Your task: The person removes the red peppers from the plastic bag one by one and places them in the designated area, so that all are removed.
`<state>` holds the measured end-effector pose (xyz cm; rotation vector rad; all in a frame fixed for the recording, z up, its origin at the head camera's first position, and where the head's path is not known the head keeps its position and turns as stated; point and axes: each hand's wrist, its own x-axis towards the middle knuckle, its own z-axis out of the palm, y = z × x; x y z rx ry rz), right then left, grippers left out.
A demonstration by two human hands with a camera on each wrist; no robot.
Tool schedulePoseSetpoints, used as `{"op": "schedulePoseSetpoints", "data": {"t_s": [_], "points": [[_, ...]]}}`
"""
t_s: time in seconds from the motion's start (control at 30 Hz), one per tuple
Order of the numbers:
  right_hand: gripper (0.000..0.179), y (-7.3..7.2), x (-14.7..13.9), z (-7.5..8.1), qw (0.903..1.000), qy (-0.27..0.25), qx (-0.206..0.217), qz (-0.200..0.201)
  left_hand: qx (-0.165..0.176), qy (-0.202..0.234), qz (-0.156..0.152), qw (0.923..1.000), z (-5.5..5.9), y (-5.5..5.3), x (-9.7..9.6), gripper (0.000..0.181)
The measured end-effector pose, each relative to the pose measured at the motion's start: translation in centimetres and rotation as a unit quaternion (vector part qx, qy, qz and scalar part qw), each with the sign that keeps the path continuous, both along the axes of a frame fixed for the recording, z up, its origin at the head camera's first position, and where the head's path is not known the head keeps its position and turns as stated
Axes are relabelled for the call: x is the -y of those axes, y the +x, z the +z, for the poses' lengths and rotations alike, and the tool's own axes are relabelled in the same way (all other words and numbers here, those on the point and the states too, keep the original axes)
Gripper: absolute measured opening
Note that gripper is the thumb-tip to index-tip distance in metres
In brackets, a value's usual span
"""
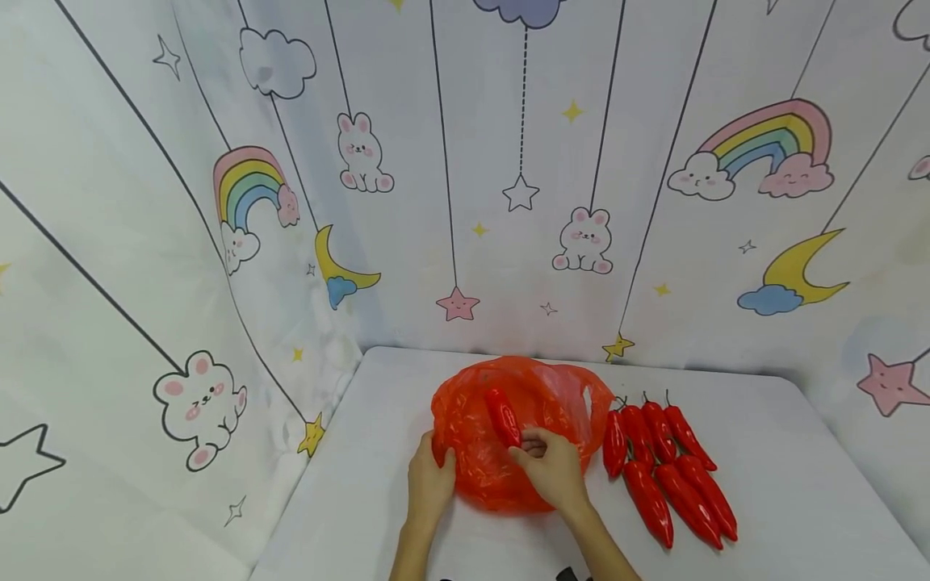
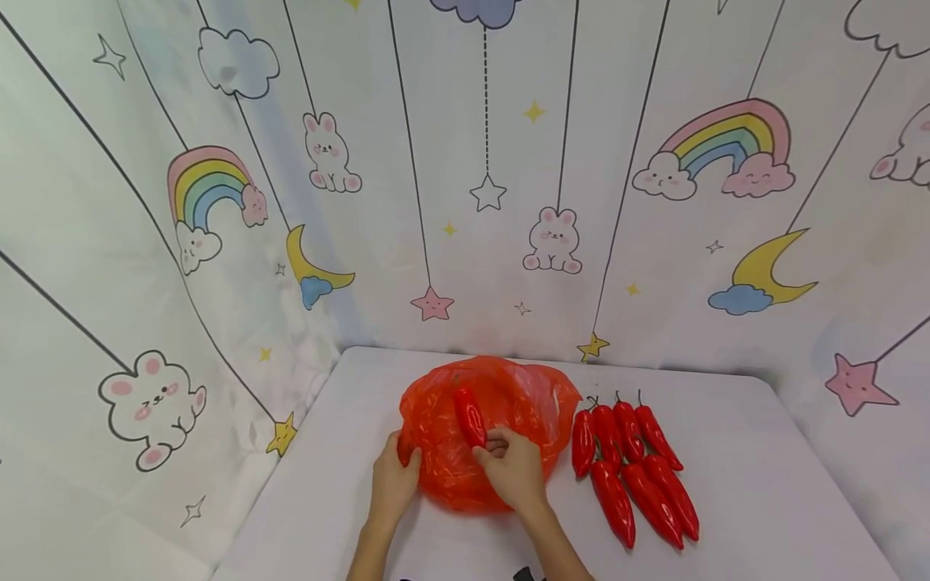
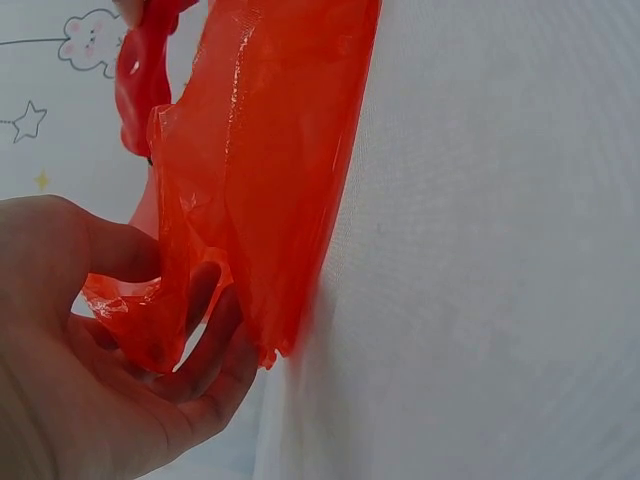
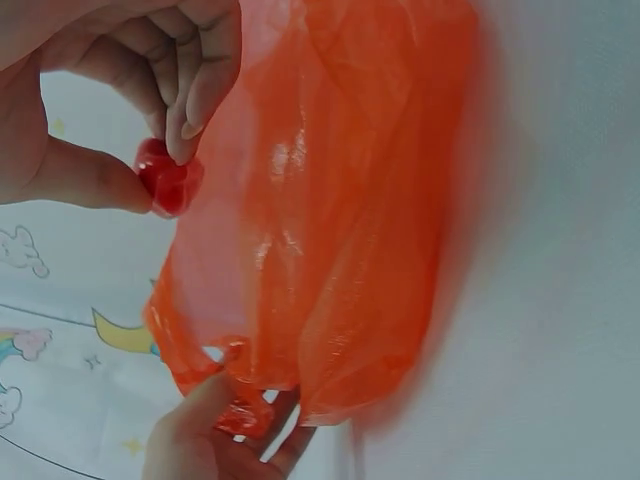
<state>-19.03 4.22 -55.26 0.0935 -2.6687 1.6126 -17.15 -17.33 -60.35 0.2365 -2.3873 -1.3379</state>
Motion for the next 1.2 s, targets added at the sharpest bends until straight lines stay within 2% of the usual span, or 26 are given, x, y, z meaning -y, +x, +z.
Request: {"op": "schedulePoseSetpoints", "data": {"t_s": [0.17, 0.4, 0.57, 0.9, 1.2], "points": [[0.035, 0.7, -0.6, 0.5, 0.9997, 0.003, 0.010, -0.022, 0.005, 0.006, 0.000, 1.0000, -0.1, 0.0, 0.0, 0.037], [0.037, 1.8, -2.2, 1.7, 0.9989, 0.002, -0.002, -0.047, 0.002, 0.007, 0.003, 1.0000, -0.2, -0.1, 0.0, 0.037], [0.040, 2.3, -3.3, 2.2, 0.9976, -0.002, 0.006, -0.070, 0.007, 0.009, -0.003, 0.9999, -0.2, 0.0, -0.1, 0.039], [0.046, 4.1, -6.0, 2.0, 0.9938, 0.012, 0.029, -0.106, 0.010, 0.009, 0.000, 0.9999, -0.2, -0.2, -0.2, 0.039], [0.053, 5.4, -8.3, 1.8, 0.9914, 0.008, 0.029, -0.127, 0.003, 0.006, -0.002, 1.0000, -0.4, -0.3, -0.1, 0.038]]}}
